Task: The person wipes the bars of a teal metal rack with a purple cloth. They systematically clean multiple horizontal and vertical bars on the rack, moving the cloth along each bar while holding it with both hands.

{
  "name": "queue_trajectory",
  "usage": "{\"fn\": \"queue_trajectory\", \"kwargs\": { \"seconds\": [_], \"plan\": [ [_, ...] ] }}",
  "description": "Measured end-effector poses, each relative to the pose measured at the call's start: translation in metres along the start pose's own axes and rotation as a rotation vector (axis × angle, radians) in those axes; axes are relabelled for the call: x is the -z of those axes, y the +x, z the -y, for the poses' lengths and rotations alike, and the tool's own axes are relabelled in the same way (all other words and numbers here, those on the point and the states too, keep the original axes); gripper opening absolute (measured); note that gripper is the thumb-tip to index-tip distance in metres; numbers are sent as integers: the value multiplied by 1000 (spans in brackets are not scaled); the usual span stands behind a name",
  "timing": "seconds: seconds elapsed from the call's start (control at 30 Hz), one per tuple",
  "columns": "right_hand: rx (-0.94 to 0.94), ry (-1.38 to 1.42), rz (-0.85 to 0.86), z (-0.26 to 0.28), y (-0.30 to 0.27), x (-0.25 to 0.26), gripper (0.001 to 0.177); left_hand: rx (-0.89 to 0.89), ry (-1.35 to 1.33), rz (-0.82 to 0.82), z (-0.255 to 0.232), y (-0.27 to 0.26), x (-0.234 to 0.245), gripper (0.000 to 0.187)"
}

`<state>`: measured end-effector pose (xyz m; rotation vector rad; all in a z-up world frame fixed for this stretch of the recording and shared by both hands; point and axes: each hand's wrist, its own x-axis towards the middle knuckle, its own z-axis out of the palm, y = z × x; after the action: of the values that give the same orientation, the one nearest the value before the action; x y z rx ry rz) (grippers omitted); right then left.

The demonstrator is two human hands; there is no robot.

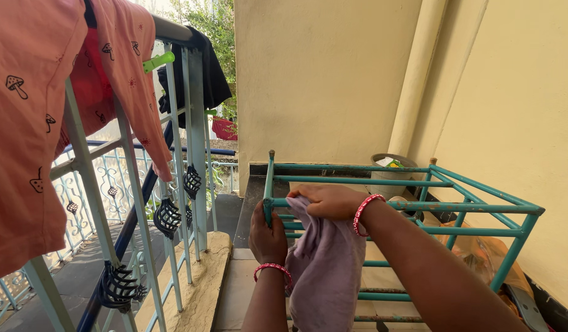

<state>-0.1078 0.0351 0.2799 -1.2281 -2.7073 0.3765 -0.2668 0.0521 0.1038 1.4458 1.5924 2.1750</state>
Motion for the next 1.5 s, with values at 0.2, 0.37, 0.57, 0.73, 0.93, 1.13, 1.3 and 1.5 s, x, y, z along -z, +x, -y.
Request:
{"fn": "queue_trajectory", "kwargs": {
  "seconds": [0.2,0.37,0.57,0.73,0.93,1.13,1.3,1.5],
  "plan": [
    [-103,-101,-244,-32,-5,-5,38,26,-19,22,-18,2,10,36],
    [110,32,-668,17,30,-38,35,160,45,49,0,3,-3,35],
    [404,-360,-796,46,41,-70,26,-46,19,1,37,5,-18,35],
    [427,-541,-828,27,-2,-64,42,28,-30,22,16,4,-7,24],
    [15,-472,-825,-18,-57,-45,36,79,-97,58,-13,4,10,19],
    [-93,-304,-789,12,-26,-48,44,191,-445,231,10,13,6,33],
    [-67,-203,-484,53,37,-51,50,1,-383,161,60,19,-21,49],
    [-88,19,-196,33,70,-23,32,164,-632,290,71,21,-29,54]
  ]
}}
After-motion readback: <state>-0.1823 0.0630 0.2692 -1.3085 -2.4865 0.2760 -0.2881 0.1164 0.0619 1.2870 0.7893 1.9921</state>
